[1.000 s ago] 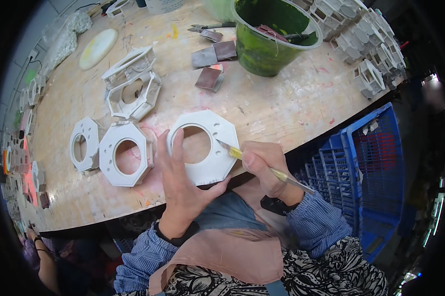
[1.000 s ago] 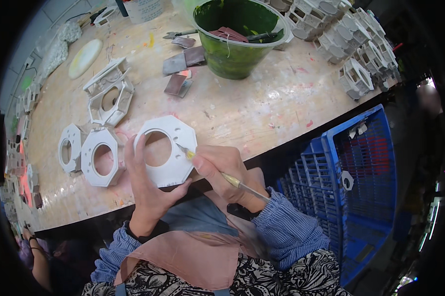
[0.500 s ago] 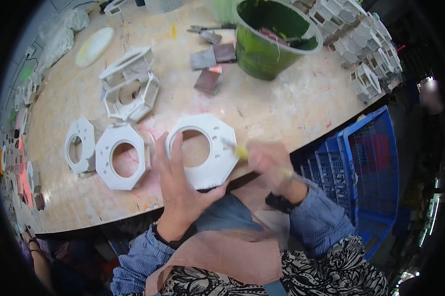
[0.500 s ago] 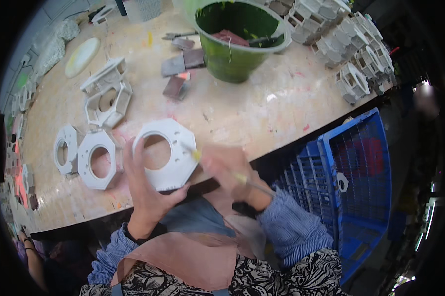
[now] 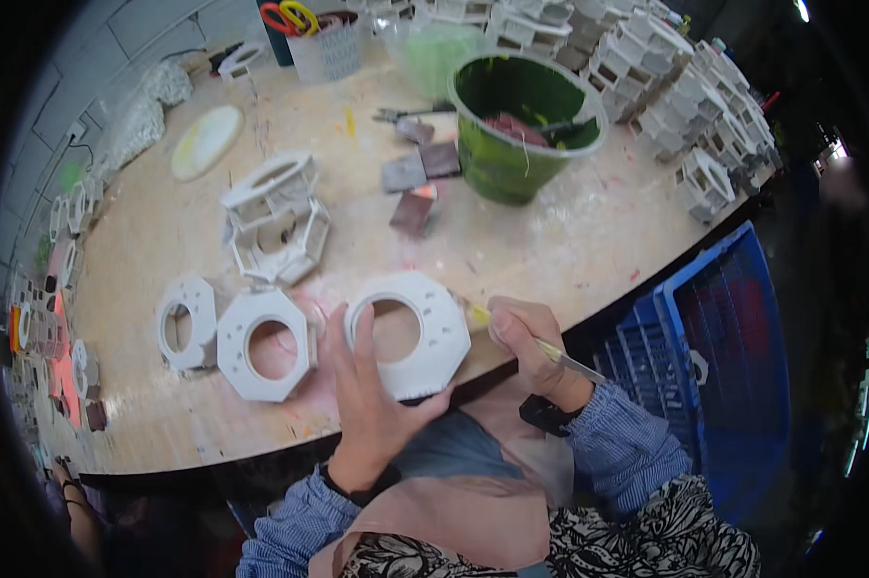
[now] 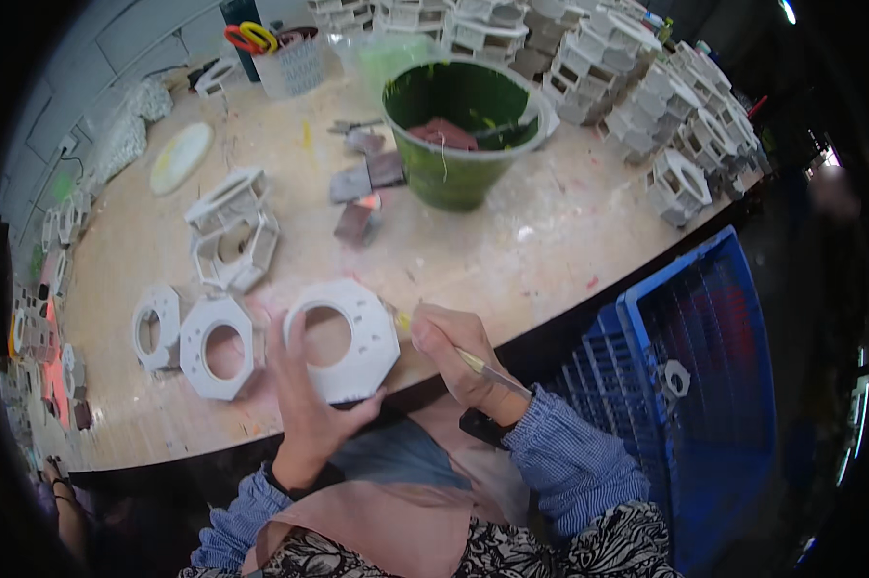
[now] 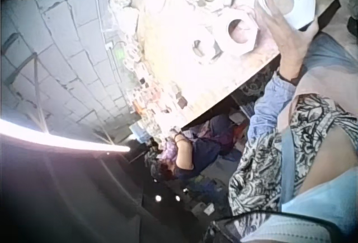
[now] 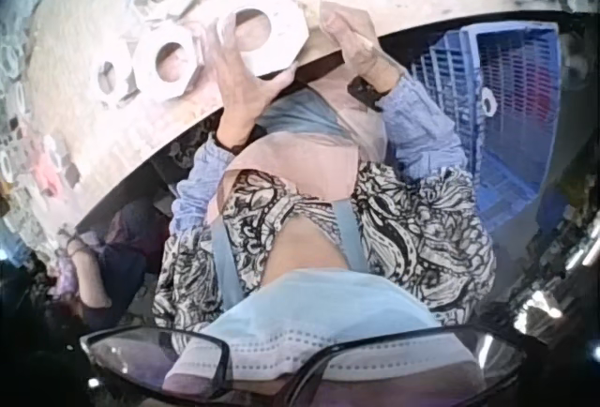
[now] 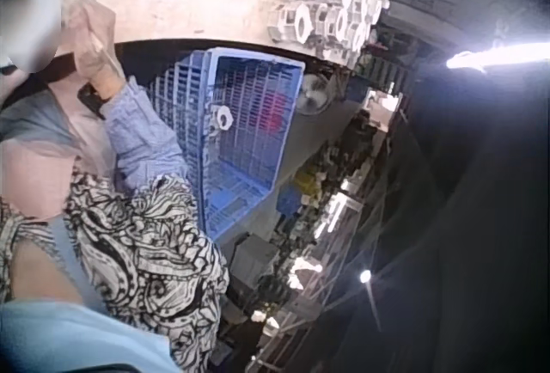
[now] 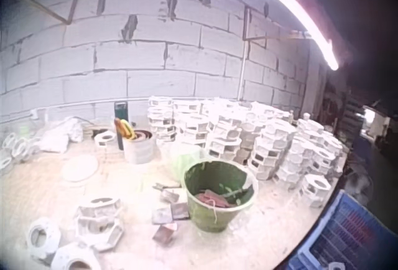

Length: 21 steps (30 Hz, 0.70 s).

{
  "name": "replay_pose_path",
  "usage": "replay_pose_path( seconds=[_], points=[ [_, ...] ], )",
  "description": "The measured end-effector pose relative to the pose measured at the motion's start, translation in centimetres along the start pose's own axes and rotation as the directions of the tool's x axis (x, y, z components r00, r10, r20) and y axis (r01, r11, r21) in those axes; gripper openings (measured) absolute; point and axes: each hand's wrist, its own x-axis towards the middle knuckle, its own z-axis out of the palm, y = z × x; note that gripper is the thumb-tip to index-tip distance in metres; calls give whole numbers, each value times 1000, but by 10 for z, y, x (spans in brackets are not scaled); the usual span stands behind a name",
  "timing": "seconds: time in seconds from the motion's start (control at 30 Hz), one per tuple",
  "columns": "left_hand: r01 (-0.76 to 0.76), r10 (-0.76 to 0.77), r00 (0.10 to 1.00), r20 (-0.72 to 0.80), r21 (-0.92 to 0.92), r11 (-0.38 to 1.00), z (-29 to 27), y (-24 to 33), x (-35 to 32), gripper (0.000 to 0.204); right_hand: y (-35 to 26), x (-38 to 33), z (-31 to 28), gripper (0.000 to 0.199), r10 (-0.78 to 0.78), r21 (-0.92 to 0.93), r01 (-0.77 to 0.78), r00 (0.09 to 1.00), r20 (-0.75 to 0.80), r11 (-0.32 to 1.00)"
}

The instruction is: The recorder uses a scraping tool and sandpaper to finish and smooth white octagonal plastic components.

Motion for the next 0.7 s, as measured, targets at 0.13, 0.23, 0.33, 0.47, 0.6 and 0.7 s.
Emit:
replay_pose_path(
  seconds=[0.13,0.23,0.33,0.47,0.6,0.7],
  points=[
    [-7,7,1000,3,-3,1000,2,-4,4,117,-9,-4,-2,37,-50,31,45,983,177,999],
    [-6,5,1000,6,4,1000,4,-3,3,118,-7,-1,5,45,-26,41,28,998,-51,999],
    [-21,21,1000,6,14,1000,3,-5,1,118,2,-6,6,36,-100,22,98,990,98,995],
    [-16,16,1000,4,-4,1000,3,-5,-3,118,0,-11,1,35,-62,54,55,990,127,997],
    [-8,8,1000,-22,16,1000,6,-7,-4,115,-8,-17,-1,35,-22,42,16,991,132,999],
    [-15,15,1000,-21,14,1000,6,-7,-3,115,-5,-20,-3,37,-69,59,60,981,179,996]
  ],
)
